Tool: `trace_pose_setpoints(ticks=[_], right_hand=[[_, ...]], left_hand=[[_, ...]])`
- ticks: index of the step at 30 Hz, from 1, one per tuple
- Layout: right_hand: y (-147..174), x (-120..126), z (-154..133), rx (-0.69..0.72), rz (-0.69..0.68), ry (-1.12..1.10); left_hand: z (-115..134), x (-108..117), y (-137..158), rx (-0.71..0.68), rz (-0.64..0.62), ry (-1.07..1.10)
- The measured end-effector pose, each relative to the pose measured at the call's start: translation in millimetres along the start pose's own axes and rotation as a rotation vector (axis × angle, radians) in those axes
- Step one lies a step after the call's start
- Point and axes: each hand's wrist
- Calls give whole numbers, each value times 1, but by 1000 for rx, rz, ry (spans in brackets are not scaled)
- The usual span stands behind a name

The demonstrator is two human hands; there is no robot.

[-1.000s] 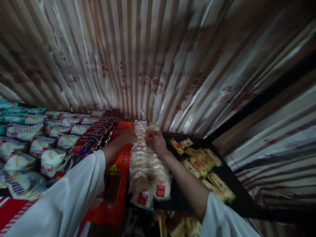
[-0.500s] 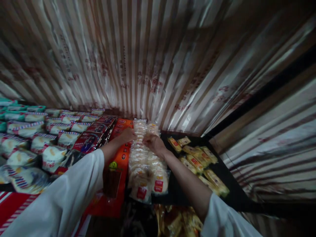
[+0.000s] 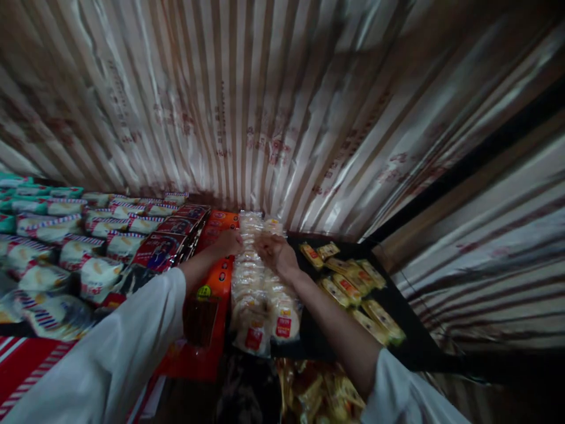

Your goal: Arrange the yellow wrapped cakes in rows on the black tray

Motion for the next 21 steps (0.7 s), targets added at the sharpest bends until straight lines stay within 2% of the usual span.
trace_pose_setpoints(ticks=[4,10,17,21], right_hand=[[5,3,6,64,-114,-78],[5,6,-2,21,-172,17],[2,6,-10,57,-98,143],[1,4,-11,91,-53,158]], left_hand=[[-2,-3,-1,10,5,-6],[0,-2,2,25,18,-33],[2,12,7,43,-16,-32],[1,20,10,62,-143,-31]])
Point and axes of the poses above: each hand's wrist, its own y-axis away from the middle knuckle, its own x-axis out of the back of the hand, z = x × y, and after that the axes turned 14 degrees about z, right-handed
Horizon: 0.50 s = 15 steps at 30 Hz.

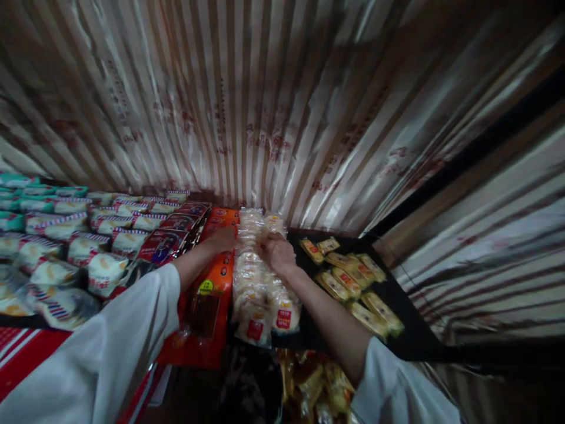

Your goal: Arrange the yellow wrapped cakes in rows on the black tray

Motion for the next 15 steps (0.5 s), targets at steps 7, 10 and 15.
trace_pose_setpoints(ticks=[7,10,15], right_hand=[[13,6,2,-109,58,-90],[21,10,2,-44,8,-111],[23,9,0,-10,-131,-94]], left_hand=[[4,-12,10,14,-103,101],[6,-14,12,41,-81,114],[7,-15,15,97,-45,138]])
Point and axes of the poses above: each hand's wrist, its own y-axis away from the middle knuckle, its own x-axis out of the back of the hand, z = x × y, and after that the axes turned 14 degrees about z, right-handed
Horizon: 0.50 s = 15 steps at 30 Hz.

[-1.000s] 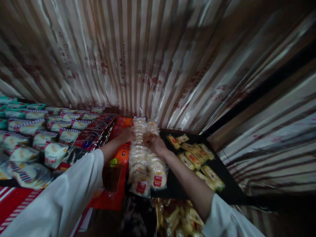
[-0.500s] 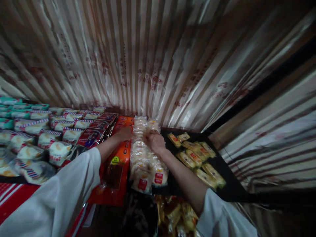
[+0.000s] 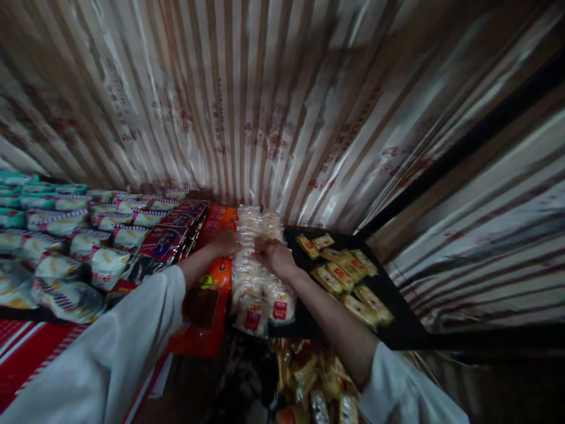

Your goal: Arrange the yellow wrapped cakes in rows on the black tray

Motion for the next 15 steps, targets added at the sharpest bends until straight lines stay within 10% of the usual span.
trace_pose_setpoints(ticks=[15], right_hand=[[12,1,-5,-96,154,3]], left_hand=[[0,0,15,66,6,12]])
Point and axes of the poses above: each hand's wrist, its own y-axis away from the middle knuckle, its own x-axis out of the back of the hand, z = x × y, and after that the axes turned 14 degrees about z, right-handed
